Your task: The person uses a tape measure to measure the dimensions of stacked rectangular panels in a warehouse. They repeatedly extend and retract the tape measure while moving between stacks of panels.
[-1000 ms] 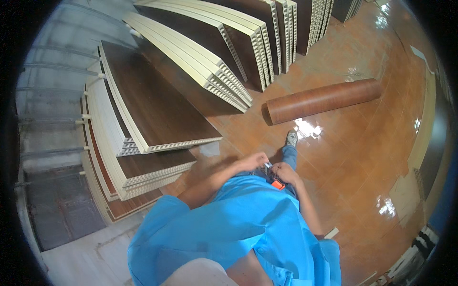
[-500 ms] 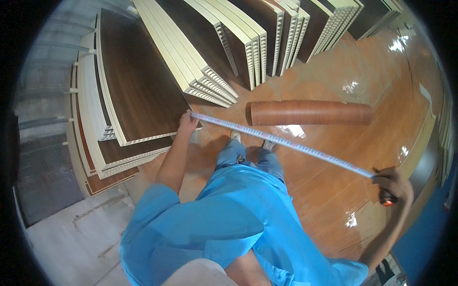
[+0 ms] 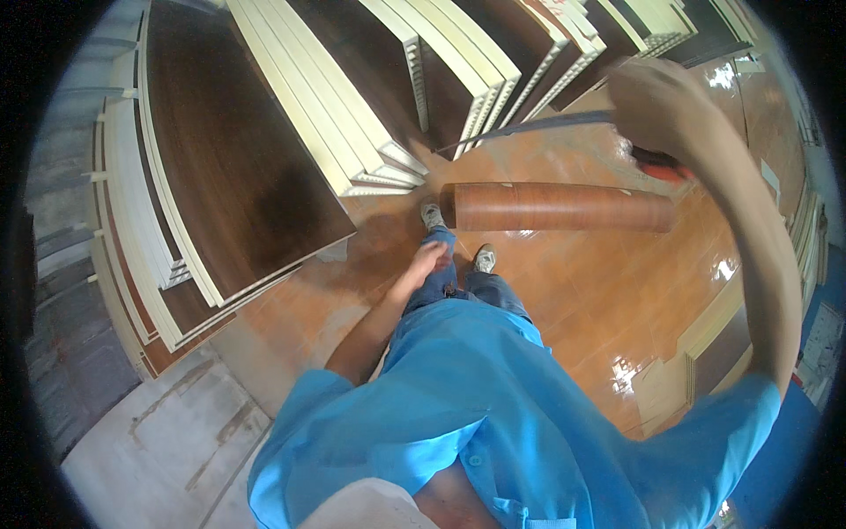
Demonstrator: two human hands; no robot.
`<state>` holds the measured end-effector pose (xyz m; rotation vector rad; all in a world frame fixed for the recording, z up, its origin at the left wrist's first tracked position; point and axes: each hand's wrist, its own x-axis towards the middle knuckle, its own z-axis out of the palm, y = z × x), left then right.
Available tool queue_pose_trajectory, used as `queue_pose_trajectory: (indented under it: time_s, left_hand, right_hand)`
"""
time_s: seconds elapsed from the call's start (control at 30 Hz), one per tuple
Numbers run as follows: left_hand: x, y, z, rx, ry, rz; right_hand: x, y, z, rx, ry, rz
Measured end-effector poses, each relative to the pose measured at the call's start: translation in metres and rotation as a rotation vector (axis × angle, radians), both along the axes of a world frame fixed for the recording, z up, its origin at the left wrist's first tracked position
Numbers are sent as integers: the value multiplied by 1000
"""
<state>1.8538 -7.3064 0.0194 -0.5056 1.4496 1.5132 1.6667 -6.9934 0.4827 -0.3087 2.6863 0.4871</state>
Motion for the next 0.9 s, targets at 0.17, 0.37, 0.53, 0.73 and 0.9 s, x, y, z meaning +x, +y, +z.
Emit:
queue_pose_trajectory:
  time_s: [0.17,0.37,0.53,0.73,0.9]
  left_hand:
    - [6,-69,-2,32,-125,508]
    - [13,-157,-5,-126,-146,576]
    - [45,-204,0,-376,-316,598]
    - [62,-217,3,-299,-337,681]
    - [17,-191,-3,-269,-379,696]
  right_hand:
    - [-132,-102,-99,11,-179,133]
    - [-249,-207,-214,142,-280,128]
    - [-297,-251,-279,174,-343,-87]
    - [-310,-281,-299,252,-425,76]
    - [-317,-295,-321,324,-387,75]
